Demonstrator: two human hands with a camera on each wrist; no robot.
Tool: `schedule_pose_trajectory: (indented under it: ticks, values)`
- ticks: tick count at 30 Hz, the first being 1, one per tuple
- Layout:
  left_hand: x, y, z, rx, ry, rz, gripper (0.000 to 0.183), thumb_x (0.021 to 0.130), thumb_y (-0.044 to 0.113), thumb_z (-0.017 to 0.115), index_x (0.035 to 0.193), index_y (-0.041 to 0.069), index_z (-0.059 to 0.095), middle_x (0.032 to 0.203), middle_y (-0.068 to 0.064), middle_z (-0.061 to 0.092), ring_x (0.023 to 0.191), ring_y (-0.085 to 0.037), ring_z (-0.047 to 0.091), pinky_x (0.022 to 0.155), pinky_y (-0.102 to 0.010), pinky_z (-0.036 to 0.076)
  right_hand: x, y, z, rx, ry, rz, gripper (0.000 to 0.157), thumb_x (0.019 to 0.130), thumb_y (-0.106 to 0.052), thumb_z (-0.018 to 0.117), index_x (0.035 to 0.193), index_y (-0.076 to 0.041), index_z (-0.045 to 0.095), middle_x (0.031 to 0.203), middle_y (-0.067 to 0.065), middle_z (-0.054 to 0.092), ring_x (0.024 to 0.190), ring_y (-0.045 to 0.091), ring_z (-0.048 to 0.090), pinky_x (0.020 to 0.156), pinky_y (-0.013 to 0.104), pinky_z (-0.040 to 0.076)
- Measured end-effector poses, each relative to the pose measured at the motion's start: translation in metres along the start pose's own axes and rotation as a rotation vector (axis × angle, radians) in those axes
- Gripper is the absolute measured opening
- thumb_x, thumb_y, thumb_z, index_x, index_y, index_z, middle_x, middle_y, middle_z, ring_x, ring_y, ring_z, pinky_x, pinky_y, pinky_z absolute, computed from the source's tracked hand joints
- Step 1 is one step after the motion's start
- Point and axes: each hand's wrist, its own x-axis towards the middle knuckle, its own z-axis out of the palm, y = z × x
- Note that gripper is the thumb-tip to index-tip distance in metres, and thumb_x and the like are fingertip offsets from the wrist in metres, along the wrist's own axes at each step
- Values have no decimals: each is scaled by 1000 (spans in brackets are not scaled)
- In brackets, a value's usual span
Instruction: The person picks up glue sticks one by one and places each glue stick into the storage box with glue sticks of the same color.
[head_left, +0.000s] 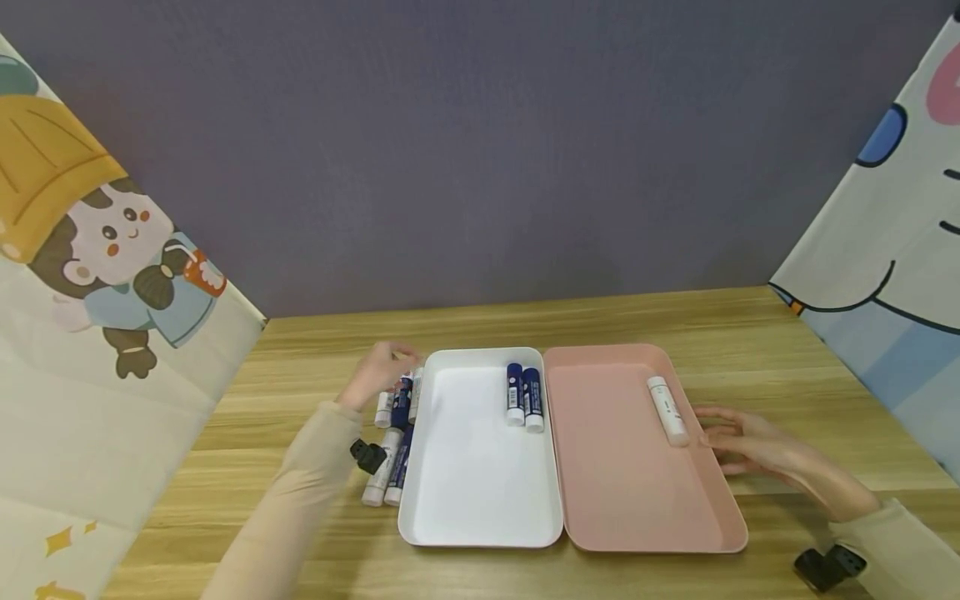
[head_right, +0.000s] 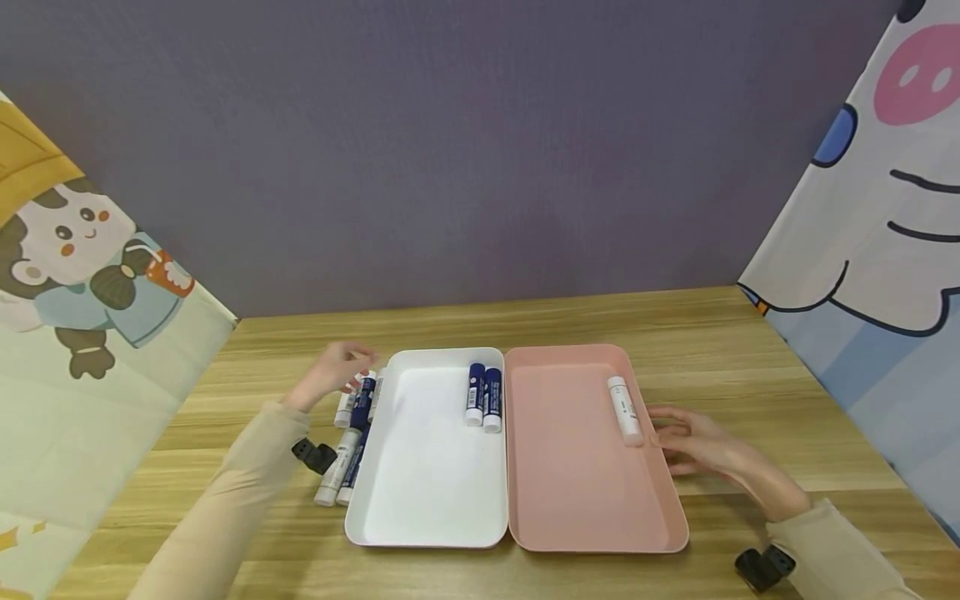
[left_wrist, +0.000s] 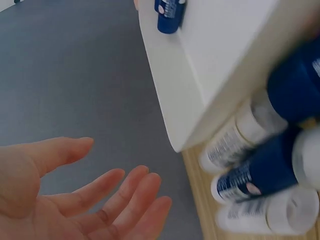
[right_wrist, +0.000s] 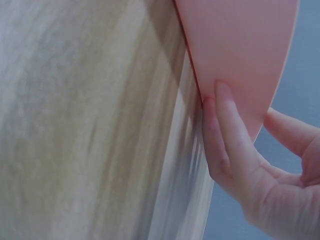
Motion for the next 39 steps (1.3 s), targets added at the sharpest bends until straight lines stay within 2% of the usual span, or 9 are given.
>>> schedule_pose_trajectory:
  ticks: [6, 11, 15, 20, 24, 29, 33, 36, 39]
  values:
    - [-1, -10, -7, 38, 23, 5, 37, 88, 19, 50, 113, -8, 52, 92, -25, 59, 63, -28, 59, 52, -31, 51, -1, 0, -1, 13, -20, -13, 67, 91, -15, 50, 132, 14, 6, 114, 14, 52, 97, 18, 56, 80, 44, 49]
    - [-2, -18, -9, 66, 54, -7, 37, 86, 19, 52, 111, -8, 52, 89, -23, 60, 64, -29, 59, 55, -36, 52, 0, 0, 0, 25, -30, -16, 66, 91, -14, 49, 132, 14, 6, 113, 14, 52, 96, 19, 57, 79, 44, 49]
    - [-2, -24, -9, 89, 69, -1, 38, 86, 18, 53, 110, -10, 52, 86, -22, 59, 62, -28, 58, 55, -37, 52, 0, 0, 0, 11, -22, -6, 66, 91, -15, 49, 132, 14, 6, 116, 16, 51, 98, 18, 56, 80, 45, 49]
    - [-2, -32, -10, 101, 82, -6, 41, 84, 17, 54, 113, -12, 49, 90, -24, 59, 65, -30, 58, 54, -34, 51, -1, -1, 0, -15, -15, -1, 67, 91, -16, 49, 133, 14, 5, 118, 20, 49, 100, 22, 55, 80, 45, 49]
    - [-2, -38, -10, 119, 88, -19, 42, 83, 16, 55, 112, -13, 48, 80, -20, 58, 61, -29, 56, 49, -29, 48, -1, -2, 0, -21, -13, 4, 68, 91, -17, 49, 133, 14, 5, 118, 21, 49, 101, 24, 55, 80, 44, 49]
    - [-1, -44, -10, 126, 81, -57, 42, 83, 13, 55, 114, -13, 46, 61, -5, 49, 49, -18, 50, 46, -25, 44, -1, -1, 0, -8, -15, 0, 68, 91, -16, 49, 132, 14, 5, 116, 18, 50, 99, 22, 56, 79, 45, 49]
    - [1, -48, -10, 123, 75, -75, 43, 83, 13, 54, 115, -13, 44, 54, 0, 43, 43, -12, 44, 42, -22, 39, 0, 0, 1, -3, -12, -5, 67, 91, -15, 49, 132, 15, 4, 114, 16, 51, 97, 20, 56, 78, 45, 49]
    - [2, -52, -9, 125, 71, -76, 43, 82, 12, 56, 115, -14, 44, 58, -7, 50, 43, -13, 44, 43, -22, 39, -1, 0, 1, 8, -10, -3, 67, 91, -15, 49, 132, 14, 4, 114, 14, 52, 97, 20, 56, 79, 45, 49]
    - [3, -55, -7, 144, 74, -78, 44, 81, 11, 57, 114, -14, 44, 70, -17, 57, 47, -14, 48, 47, -25, 43, -1, 0, 1, 11, -8, -1, 68, 90, -15, 50, 132, 14, 5, 114, 15, 51, 97, 20, 56, 79, 45, 49]
